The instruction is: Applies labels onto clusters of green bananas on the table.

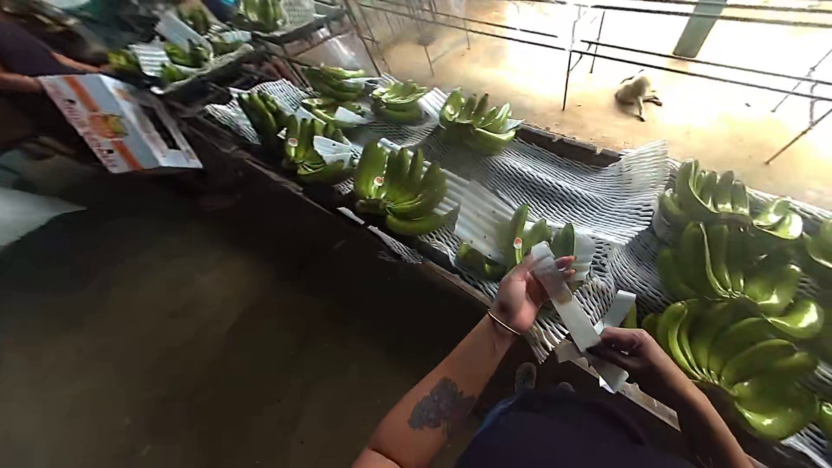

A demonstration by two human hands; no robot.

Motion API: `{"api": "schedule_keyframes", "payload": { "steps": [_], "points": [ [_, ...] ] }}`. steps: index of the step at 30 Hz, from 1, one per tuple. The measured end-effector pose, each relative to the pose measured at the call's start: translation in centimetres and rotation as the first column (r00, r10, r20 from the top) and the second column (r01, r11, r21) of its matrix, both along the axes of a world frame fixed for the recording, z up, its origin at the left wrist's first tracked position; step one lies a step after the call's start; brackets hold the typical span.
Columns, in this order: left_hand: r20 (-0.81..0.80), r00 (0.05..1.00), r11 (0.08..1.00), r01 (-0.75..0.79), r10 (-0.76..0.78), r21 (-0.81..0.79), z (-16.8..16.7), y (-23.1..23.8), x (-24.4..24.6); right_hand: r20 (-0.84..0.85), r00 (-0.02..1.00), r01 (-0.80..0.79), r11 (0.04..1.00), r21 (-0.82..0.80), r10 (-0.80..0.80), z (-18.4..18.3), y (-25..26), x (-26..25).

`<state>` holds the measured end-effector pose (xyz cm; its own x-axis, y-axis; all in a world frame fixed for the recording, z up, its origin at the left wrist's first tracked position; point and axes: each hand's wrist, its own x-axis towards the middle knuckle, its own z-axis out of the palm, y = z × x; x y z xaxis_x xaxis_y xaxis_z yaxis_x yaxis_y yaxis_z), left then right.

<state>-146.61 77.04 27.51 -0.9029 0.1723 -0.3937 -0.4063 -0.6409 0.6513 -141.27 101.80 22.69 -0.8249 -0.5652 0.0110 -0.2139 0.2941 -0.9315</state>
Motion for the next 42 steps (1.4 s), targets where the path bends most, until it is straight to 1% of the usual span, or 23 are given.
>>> {"api": "schedule_keyframes", "payload": {
  "steps": [2, 7, 9, 10, 11, 12, 14, 16, 18, 19, 20, 21, 22, 23, 25, 26, 27, 29, 33, 36, 38, 40, 42],
  "points": [
    [-0.148, 0.987, 0.996, 0.046, -0.057, -0.076, -0.1, 0.3, 0.2, 0.073, 0.995, 0.066, 0.996, 0.054, -0.07, 0.1, 0.9, 0.3],
    [-0.391, 0.893, 0.966, 0.145, -0.222, -0.216, 0.2, 2.3, 1.5, -0.103, 0.941, 0.306, 0.94, -0.152, -0.323, 1.1, 0.0, -0.8],
    [-0.501, 0.814, 0.924, 0.107, -0.293, -0.366, 0.3, 3.4, 2.2, -0.148, 0.908, 0.355, 0.908, -0.222, -0.391, 1.9, -1.9, -1.1],
    [-0.559, 0.745, 0.865, 0.049, -0.365, -0.499, 0.3, 3.7, 2.5, -0.157, 0.892, 0.381, 0.891, -0.247, -0.424, 2.0, -3.0, -1.1],
    [-0.585, 0.668, 0.749, -0.061, -0.461, -0.66, 0.4, 3.8, 2.8, -0.159, 0.874, 0.412, 0.875, -0.255, -0.458, 2.0, -4.1, -1.0],
    [-0.578, 0.592, 0.578, -0.22, -0.561, -0.786, 0.6, 3.7, 2.9, -0.173, 0.854, 0.45, 0.863, -0.232, -0.491, 2.1, -5.0, -0.9],
    [-0.57, 0.49, 0.275, -0.548, -0.66, -0.79, 1.4, 3.3, 2.6, -0.275, 0.799, 0.521, 0.844, -0.128, -0.535, 2.5, -6.2, -0.6],
    [-0.511, 0.468, 0.089, -0.669, -0.721, -0.738, 2.7, 2.4, 0.8, -0.302, 0.832, 0.485, 0.875, -0.011, -0.465, 2.9, -6.0, -0.4],
    [-0.294, 0.544, -0.104, -0.585, -0.786, -0.805, 3.3, 1.3, -1.5, -0.101, 0.968, 0.237, 0.97, 0.046, -0.231, 3.1, -4.8, -0.5],
    [-0.09, 0.595, -0.23, -0.44, -0.799, -0.868, 3.1, 1.0, -2.4, 0.058, 0.995, 0.079, 0.995, -0.055, -0.075, 2.5, -4.3, -0.7],
    [0.146, 0.596, -0.345, -0.235, -0.79, -0.909, 2.6, 0.8, -3.1, 0.207, 0.976, -0.011, 0.97, -0.242, 0.063, 1.6, -4.1, -0.5],
    [0.341, 0.543, -0.409, -0.006, -0.767, -0.912, 1.6, 0.6, -3.5, 0.317, 0.939, 0.024, 0.898, -0.438, 0.129, 1.0, -4.0, -0.2],
    [0.42, 0.488, -0.395, 0.159, -0.765, -0.905, 0.3, 0.3, -3.7, 0.38, 0.919, 0.138, 0.816, -0.561, 0.105, 0.8, -4.0, 0.0],
    [0.395, 0.469, -0.295, 0.274, -0.79, -0.915, -0.8, 0.1, -3.3, 0.386, 0.922, 0.246, 0.76, -0.602, 0.007, 0.8, -3.9, -0.1],
    [0.165, 0.528, 0.081, 0.411, -0.833, -0.908, -2.8, 0.0, -0.8, 0.271, 0.928, 0.366, 0.769, -0.524, -0.256, 0.5, -3.7, 0.2],
    [0.023, 0.586, 0.29, 0.435, -0.81, -0.853, -3.6, 0.3, 0.6, 0.204, 0.922, 0.388, 0.802, -0.453, -0.33, 0.2, -3.8, 0.4],
    [-0.084, 0.64, 0.451, 0.435, -0.763, -0.779, -4.0, 1.0, 1.7, 0.162, 0.919, 0.393, 0.833, -0.389, -0.358, -0.1, -3.8, 0.5],
    [-0.208, 0.721, 0.631, 0.385, -0.661, -0.673, -4.2, 2.8, 3.1, 0.115, 0.929, 0.369, 0.869, -0.331, -0.351, -0.6, -4.0, 0.4],
    [-0.202, 0.849, 0.774, 0.313, -0.488, -0.55, -4.2, 5.0, 3.3, 0.107, 0.93, 0.367, 0.896, -0.25, -0.351, -0.2, -2.5, 0.5],
    [-0.129, 0.891, 0.819, 0.333, -0.436, -0.467, -4.3, 5.0, 2.9, 0.065, 0.901, 0.428, 0.903, 0.032, -0.429, 0.2, 0.6, 1.0],
    [-0.058, 0.919, 0.846, 0.332, -0.389, -0.417, -4.1, 4.9, 2.7, 0.018, 0.857, 0.508, 0.85, 0.135, -0.515, 0.4, 2.6, 1.5],
    [-0.028, 0.926, 0.85, 0.333, -0.377, -0.409, -4.2, 5.1, 2.6, -0.1, 0.746, 0.663, 0.749, 0.013, -0.659, 1.1, 3.0, 2.4],
    [-0.005, 0.92, 0.846, 0.358, -0.392, -0.395, -4.2, 5.6, 2.7, -0.202, 0.743, 0.624, 0.77, -0.136, -0.638, 1.7, 2.6, 2.9]
  ]
}}
